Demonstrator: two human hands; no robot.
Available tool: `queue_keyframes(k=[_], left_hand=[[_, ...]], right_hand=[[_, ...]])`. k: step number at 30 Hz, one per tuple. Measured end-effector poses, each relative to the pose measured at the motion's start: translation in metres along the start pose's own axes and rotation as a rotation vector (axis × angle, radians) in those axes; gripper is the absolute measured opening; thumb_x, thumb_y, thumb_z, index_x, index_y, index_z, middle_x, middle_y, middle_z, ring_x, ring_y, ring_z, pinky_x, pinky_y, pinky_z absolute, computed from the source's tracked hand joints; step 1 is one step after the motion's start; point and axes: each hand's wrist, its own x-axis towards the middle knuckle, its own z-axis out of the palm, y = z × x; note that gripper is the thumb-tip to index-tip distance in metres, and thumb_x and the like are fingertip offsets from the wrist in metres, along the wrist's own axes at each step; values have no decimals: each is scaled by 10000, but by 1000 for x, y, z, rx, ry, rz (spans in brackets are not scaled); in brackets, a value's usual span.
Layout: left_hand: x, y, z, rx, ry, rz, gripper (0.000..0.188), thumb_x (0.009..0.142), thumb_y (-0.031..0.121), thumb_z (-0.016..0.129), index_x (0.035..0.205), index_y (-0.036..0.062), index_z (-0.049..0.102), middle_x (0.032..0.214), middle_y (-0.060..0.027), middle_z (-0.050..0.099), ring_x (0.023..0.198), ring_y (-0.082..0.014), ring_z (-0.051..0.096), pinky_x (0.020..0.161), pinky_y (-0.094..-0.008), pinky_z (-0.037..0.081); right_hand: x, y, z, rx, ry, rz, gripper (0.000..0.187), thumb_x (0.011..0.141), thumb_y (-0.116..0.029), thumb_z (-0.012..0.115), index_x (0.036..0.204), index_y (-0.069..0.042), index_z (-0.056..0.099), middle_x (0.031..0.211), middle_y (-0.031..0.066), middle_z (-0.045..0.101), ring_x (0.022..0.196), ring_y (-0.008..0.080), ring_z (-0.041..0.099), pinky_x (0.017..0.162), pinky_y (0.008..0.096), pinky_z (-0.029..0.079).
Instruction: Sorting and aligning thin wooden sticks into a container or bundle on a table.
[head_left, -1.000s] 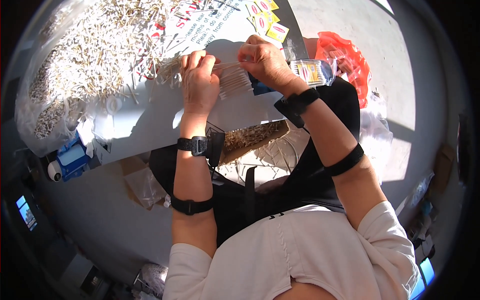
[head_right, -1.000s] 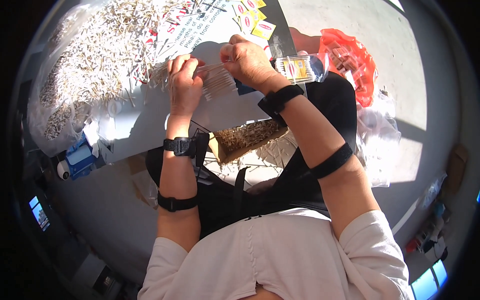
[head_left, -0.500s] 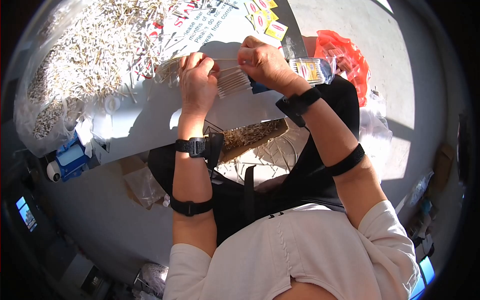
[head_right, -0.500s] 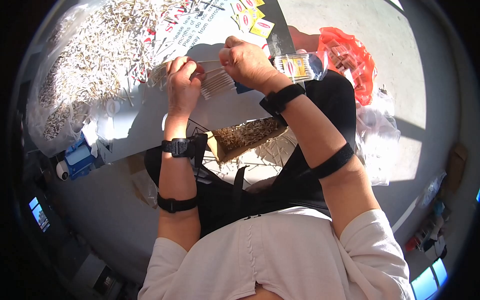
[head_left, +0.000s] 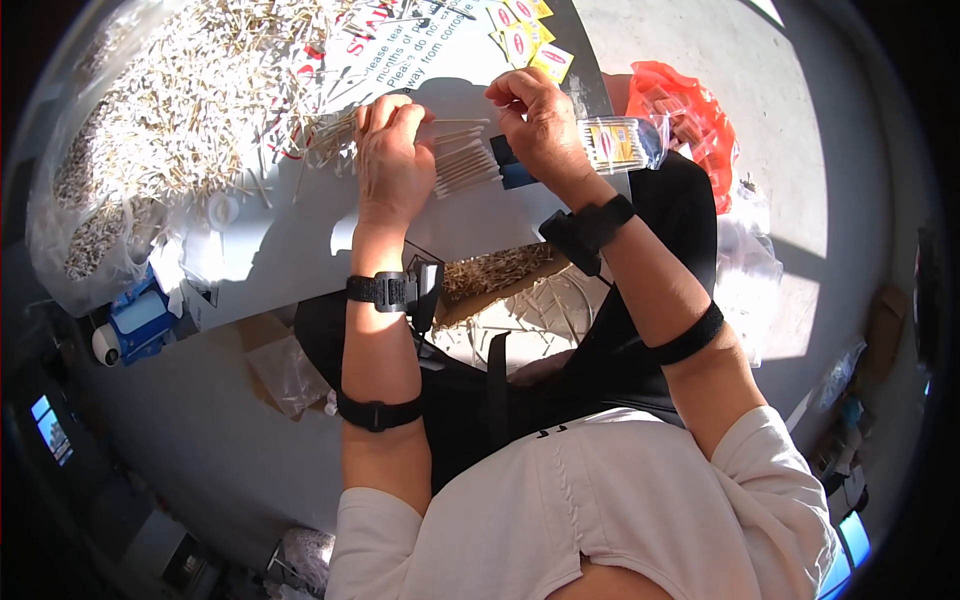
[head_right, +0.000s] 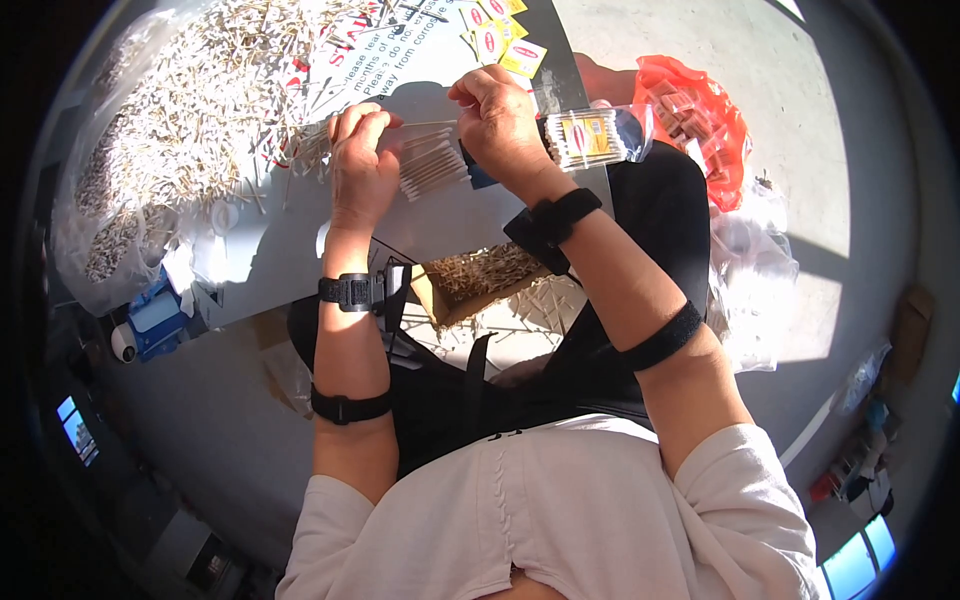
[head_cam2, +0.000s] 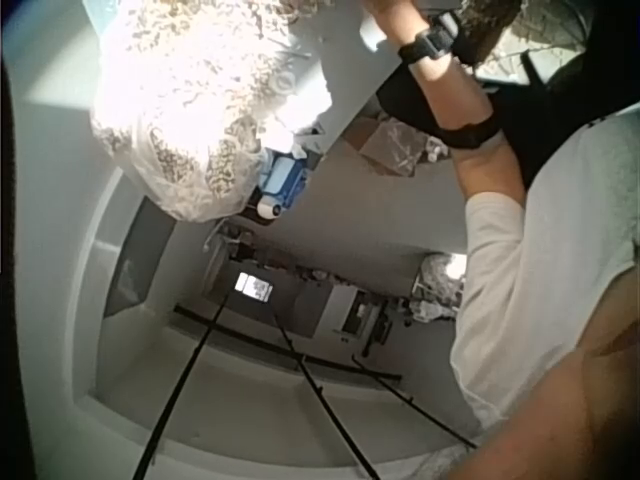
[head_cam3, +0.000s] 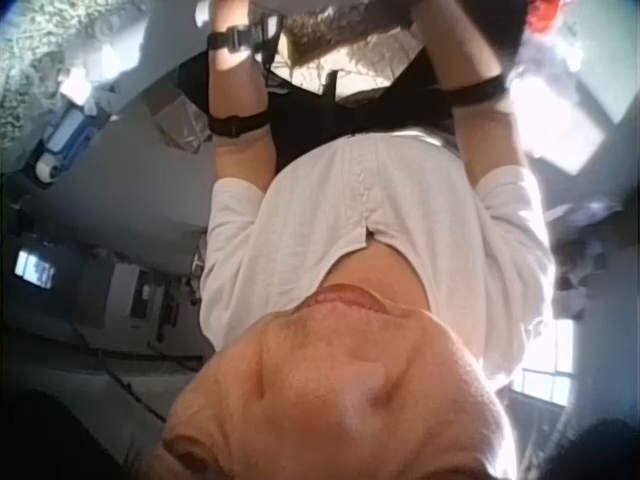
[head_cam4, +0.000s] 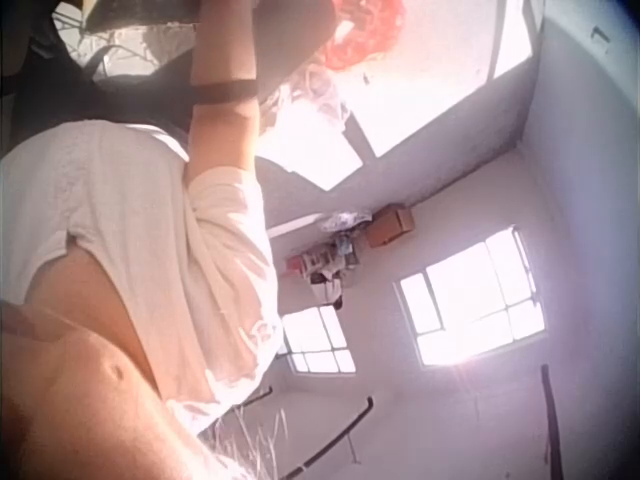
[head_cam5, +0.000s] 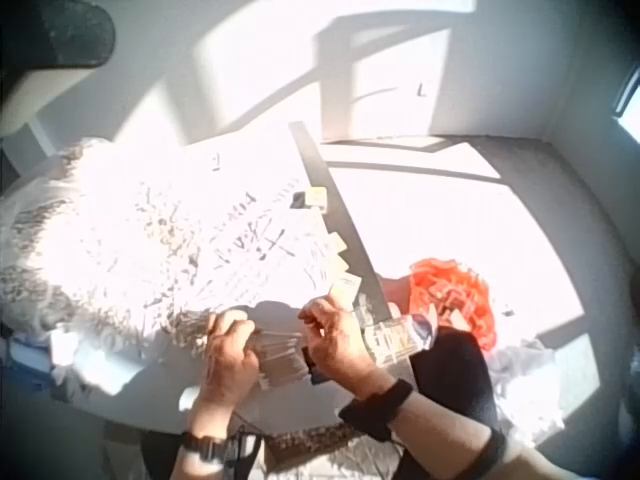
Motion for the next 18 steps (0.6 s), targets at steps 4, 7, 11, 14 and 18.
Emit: queue_keyframes(k=[4, 7, 11, 14, 18], left_hand=[[-2, -3, 2, 19, -42, 9, 161, 693, -17, 629, 825, 76, 628, 928, -60, 558, 914, -296, 487, 866, -392, 395], [-9, 1, 4, 1, -39, -12, 168, 694, -14, 632, 833, 81, 631, 925, -59, 559, 917, -292, 488, 875, -397, 390], [-25, 5, 0, -56, -9, -60, 164, 683, 6, 657, 825, 83, 628, 914, -52, 555, 915, -289, 486, 875, -401, 387], [-30, 8, 1, 9, 3, -74, 164, 682, 22, 687, 824, 86, 637, 928, -45, 559, 927, -278, 491, 860, -388, 405], [-30, 12, 4, 54, 8, -61, 143, 702, 55, 709, 828, 86, 650, 924, -41, 567, 921, -267, 502, 835, -381, 423]], right_hand=[[-9, 4, 14, 234, 14, 89, 211, 784, 107, 556, 959, 12, 626, 994, 136, 617, 898, 238, 643, 818, 299, 520], [-17, 10, 19, 397, 70, 20, 227, 803, 97, 565, 1013, 26, 611, 1028, 131, 611, 949, 225, 634, 862, 289, 507], [-28, 2, 12, 324, 4, 33, 165, 827, 66, 587, 975, 8, 633, 1096, 64, 582, 949, 162, 610, 839, 275, 508], [-23, -1, 4, 48, -128, -69, 145, 789, 39, 628, 923, -14, 648, 1032, 73, 585, 897, 195, 617, 783, 294, 514], [-9, 1, 1, -219, -226, -279, 66, 756, -56, 645, 815, -73, 669, 932, 82, 588, 873, 287, 604, 760, 368, 522]])
